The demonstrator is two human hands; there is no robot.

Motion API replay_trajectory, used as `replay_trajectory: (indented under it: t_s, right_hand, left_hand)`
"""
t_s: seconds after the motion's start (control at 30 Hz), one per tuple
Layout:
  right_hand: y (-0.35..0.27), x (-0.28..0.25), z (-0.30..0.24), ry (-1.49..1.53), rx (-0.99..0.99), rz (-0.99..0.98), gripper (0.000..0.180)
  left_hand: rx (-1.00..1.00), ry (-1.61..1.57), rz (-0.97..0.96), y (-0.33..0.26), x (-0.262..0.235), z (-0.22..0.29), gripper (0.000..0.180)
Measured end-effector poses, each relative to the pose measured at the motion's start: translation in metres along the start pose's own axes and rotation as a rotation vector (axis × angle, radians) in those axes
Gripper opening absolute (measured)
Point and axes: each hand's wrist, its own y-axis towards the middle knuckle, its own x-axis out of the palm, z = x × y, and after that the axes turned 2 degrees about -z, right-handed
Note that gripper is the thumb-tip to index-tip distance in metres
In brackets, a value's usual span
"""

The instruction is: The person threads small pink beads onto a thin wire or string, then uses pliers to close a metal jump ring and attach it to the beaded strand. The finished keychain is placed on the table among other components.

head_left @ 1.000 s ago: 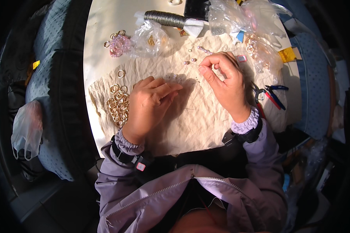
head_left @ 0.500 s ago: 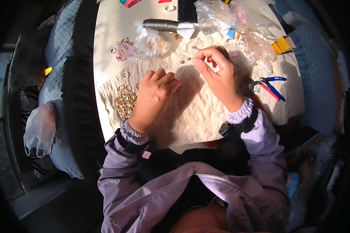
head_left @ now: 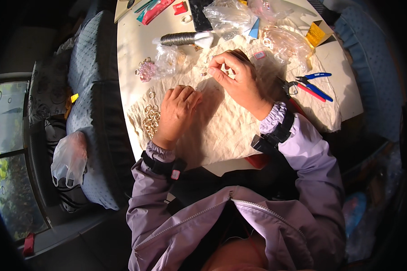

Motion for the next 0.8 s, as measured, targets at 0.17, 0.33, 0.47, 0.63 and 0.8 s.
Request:
replay_trajectory:
  t_s: [0.17,0.33,0.47,0.63,0.8]
  right_hand:
    - [-0.001,0.0,0.001,0.026,0.006,0.011,0.012]
    - [-0.001,0.001,0.0,0.022,0.01,0.013,0.014]
    - [0.0,-0.001,-0.002,-0.004,-0.01,0.019,0.014]
    - [-0.001,-0.001,-0.003,0.02,0.027,0.009,0.013]
    - [-0.002,0.0,-0.002,0.039,0.039,0.013,0.013]
  left_hand:
    - [0.016,-0.027,0.038,0.004,-0.001,-0.003,0.019]
    - [0.072,0.001,0.006,0.008,0.001,-0.004,0.019]
    - [0.039,-0.031,-0.002,0.011,0.004,-0.001,0.018]
    - [0.045,-0.033,0.006,0.015,0.001,-0.004,0.022]
    - [0.148,-0.033,-0.021,0.017,-0.001,-0.011,0.027]
